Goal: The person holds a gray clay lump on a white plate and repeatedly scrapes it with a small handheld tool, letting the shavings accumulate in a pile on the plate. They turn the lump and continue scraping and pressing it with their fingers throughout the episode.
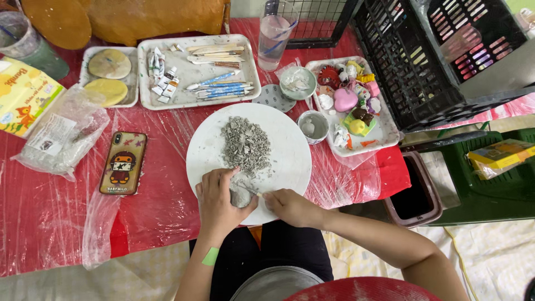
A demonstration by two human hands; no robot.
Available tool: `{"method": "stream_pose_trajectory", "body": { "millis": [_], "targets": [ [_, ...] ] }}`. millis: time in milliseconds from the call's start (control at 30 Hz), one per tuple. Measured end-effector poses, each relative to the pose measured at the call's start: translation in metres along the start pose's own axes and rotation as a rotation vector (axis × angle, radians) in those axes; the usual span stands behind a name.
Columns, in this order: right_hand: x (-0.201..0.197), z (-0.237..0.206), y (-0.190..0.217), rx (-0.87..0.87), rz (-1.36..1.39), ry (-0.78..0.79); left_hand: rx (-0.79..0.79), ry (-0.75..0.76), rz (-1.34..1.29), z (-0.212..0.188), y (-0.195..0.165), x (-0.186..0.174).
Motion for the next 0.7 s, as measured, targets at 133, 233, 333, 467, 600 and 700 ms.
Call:
{"method": "stream_pose_trajectory", "body": {
  "millis": [133, 233, 333, 467, 600, 700],
  "targets": [
    [-0.021, -0.020, 0.018, -0.177, -0.117, -0.163, -0.021, 0.010, 0.009, 0.002, 0.001, 0.001],
    [-0.036, -0.030, 0.028, -0.254, -0.180, -0.211, 0.006, 0.019, 0.007, 0.004, 0.002, -0.001],
    [-0.049, -0.020, 0.027, -0.189, -0.481, -0.246, 0.010, 0.027, -0.015, 0.006, 0.003, -0.003],
    [-0.051, -0.009, 0.027, -0.315, -0.565, -0.224, 0.031, 0.081, -0.052, 0.009, 0.006, -0.005],
    [-0.039, -0.001, 0.024, -0.331, -0.603, -0.236, 0.028, 0.126, -0.058, 0.010, 0.009, -0.002],
    [-0.031, 0.003, 0.026, -0.305, -0.618, -0.231, 0.055, 0.137, -0.064, 0.009, 0.009, -0.001]
  ]
}}
Point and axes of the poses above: each hand's wrist, its own z-axis towards the middle knuckle, its own x-axis out of the palm, y = z × x, the point moved 6 cm from there along z, towards the middle knuckle, and after that the axes turned 4 degrees about -x, right-handed, at the moved point
